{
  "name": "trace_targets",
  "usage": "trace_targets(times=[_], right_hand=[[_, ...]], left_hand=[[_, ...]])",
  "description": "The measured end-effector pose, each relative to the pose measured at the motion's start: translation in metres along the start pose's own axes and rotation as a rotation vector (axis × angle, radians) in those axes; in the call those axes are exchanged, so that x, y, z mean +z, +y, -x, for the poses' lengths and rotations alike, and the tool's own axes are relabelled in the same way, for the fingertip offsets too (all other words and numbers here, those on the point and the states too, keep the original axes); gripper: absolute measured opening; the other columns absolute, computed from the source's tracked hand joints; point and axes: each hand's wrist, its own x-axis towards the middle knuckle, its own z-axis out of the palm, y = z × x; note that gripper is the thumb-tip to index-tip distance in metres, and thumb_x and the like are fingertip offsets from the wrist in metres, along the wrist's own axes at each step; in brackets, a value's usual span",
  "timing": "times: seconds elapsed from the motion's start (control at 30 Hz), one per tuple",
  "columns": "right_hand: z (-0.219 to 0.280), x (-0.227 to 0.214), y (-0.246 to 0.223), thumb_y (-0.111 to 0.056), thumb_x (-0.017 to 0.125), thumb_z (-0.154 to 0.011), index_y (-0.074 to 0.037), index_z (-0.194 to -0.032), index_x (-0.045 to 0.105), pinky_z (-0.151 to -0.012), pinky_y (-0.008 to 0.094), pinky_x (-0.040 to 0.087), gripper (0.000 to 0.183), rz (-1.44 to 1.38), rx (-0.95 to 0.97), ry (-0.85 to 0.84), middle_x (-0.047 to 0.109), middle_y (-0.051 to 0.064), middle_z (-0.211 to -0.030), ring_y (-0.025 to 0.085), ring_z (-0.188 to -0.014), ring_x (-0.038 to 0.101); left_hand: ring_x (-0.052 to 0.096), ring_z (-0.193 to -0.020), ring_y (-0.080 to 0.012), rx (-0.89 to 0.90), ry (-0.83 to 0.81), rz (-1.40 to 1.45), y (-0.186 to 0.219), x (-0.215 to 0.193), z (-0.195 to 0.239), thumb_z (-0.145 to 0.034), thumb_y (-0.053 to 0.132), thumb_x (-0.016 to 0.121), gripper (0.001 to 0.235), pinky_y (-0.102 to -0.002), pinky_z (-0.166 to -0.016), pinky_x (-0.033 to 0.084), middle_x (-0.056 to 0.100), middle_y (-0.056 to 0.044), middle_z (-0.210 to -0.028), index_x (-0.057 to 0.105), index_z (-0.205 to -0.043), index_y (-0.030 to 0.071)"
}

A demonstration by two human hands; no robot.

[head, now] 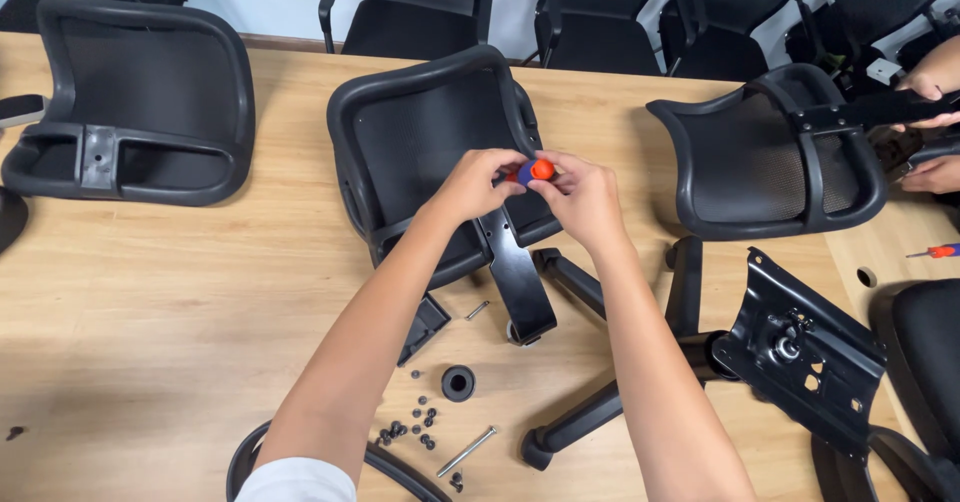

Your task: The person attaches a black metal mounting bracket to the underside of a mesh office chair seat, picking up screws and tightening them with a screwdriver. They reposition the bracket, drive additional screws, then lift and align the seat assembly over the chair base at the end.

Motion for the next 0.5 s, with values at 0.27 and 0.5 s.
trace_targets(times=[0.27,0.5], right_hand=[[0.003,0.002,-0.003,-0.007,0.084,-0.082,-0.001,-0.123,0.070,-0.075,0.025,0.062,0.043,-0.097,-0.002,-0.013,0.074,0.013,-0.105,0.017,-0.087,0.079],[-0.001,0.005,-0.007,-0.006,0.090,-0.079,0.001,-0.111,0.072,-0.067,0.025,0.061,0.038,0.018,0.102,0.067,0.077,0.012,-0.096,0.014,-0.078,0.078]], left_hand=[[0.077,-0.095,-0.0250,-0.073,0.080,-0.024,0.002,0.007,0.002,-0.075,0.011,0.089,0.034,-0.036,-0.089,0.060,0.078,-0.012,-0.098,0.071,-0.103,0.003],[0.073,-0.092,-0.0285,0.059,0.071,0.000,0.030,-0.001,-0.001,-0.061,0.006,0.092,0.052,-0.036,-0.081,0.058,0.073,-0.017,-0.099,0.069,-0.108,-0.001]])
